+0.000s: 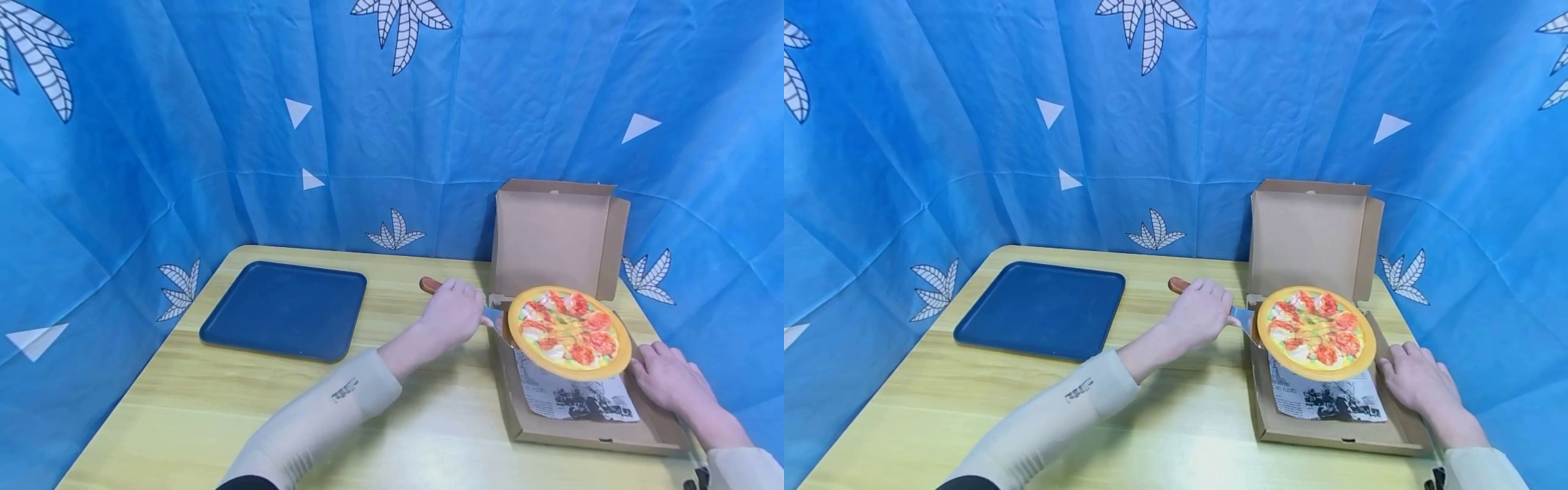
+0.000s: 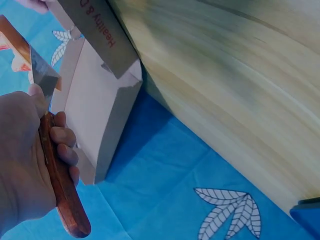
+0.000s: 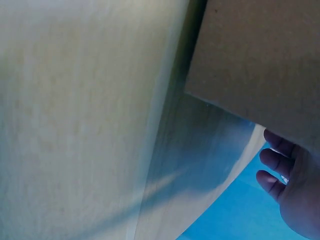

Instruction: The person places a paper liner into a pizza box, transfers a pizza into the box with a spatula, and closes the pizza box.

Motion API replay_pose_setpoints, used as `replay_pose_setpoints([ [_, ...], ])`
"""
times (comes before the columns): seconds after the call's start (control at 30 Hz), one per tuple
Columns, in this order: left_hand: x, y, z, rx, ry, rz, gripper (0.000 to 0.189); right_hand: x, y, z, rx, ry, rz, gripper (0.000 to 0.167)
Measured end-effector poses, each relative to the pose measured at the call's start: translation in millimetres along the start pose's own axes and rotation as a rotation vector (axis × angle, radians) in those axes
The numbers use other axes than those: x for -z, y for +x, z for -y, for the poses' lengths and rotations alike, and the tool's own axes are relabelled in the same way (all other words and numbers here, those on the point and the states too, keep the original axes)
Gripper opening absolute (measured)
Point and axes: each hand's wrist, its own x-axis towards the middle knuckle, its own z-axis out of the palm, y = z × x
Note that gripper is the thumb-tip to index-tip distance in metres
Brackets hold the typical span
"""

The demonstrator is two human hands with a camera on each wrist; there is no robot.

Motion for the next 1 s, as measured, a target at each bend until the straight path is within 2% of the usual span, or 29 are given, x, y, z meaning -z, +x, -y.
replay_pose_setpoints([
  [0.13, 1.6, 6.2, -9.5, -0.007, 0.039, 0.030, 0.039, 0, 0.1, 1, -0.008, 0.001, 0.002, 0.031],
  [0.43, 5.0, 18.1, -28.3, -0.022, 0.061, 0.052, 0.036, 1, -3.6, 3, 0.000, 0.015, 0.002, 0.047],
  [0.77, 2.4, 26.0, -41.2, -0.046, 0.089, 0.107, 0.031, 4, -2.0, 5, 0.000, 0.003, 0.011, 0.043],
  [1.0, 4.6, 29.6, -48.1, -0.051, 0.087, 0.126, 0.036, 4, -1.1, 4, 0.003, -0.005, 0.017, 0.044],
])
